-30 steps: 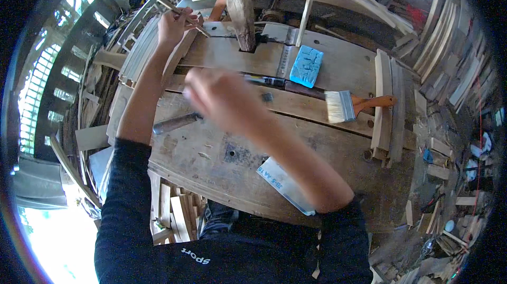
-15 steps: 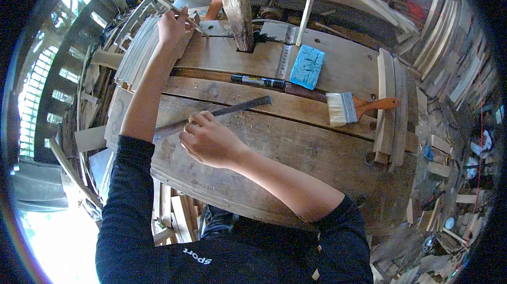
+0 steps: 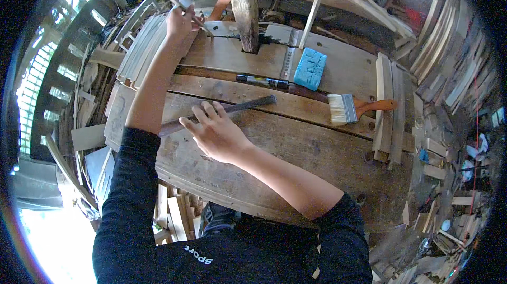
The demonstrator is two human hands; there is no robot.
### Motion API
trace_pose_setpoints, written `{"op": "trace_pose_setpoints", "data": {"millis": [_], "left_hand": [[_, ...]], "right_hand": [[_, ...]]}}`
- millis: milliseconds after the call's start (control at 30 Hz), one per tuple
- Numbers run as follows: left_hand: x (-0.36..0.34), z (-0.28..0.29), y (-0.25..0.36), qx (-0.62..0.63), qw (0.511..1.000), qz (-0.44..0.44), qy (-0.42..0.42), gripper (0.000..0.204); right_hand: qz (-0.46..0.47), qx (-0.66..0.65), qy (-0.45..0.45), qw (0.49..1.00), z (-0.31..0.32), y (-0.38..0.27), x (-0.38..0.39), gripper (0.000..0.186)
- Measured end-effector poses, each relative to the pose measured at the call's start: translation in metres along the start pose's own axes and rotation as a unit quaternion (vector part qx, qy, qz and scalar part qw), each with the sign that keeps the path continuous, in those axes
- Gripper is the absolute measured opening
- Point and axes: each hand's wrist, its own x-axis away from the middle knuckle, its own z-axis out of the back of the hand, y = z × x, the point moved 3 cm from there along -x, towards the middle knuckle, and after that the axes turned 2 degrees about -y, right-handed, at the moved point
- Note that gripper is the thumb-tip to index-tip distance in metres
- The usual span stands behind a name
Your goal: Chisel and sand a small piece of wood at a workbench.
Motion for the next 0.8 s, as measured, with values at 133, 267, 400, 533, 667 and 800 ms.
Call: {"op": "trace_pose_setpoints", "data": {"millis": [133, 267, 400, 533, 667, 800], "left_hand": [[-0.016, 0.039, -0.031, 0.113, 0.99, 0.044, -0.068, 0.04], [0.002, 0.031, -0.019, 0.184, 0.973, 0.041, -0.132, 0.035], [0.056, 0.03, 0.018, 0.364, 0.9, 0.054, -0.234, 0.032], [0.1, 0.038, 0.047, 0.435, 0.803, 0.056, -0.404, 0.03], [0.124, 0.041, 0.046, 0.507, 0.727, 0.107, -0.45, 0.027], [0.131, 0.036, 0.039, 0.556, 0.691, 0.12, -0.446, 0.022]], "right_hand": [[0.014, -0.008, -0.01, 1.0, 0.002, -0.01, -0.009, 0.048], [0.017, 0.039, -0.01, 0.999, 0.004, -0.012, -0.008, 0.05], [0.014, 0.05, 0.001, 0.999, 0.004, -0.012, -0.008, 0.046], [0.017, 0.079, -0.012, 0.997, 0.011, -0.014, -0.008, 0.042], [0.007, 0.105, -0.03, 0.994, 0.011, -0.013, -0.01, 0.04], [0.01, 0.11, -0.013, 0.994, 0.008, -0.011, -0.012, 0.039]]}}
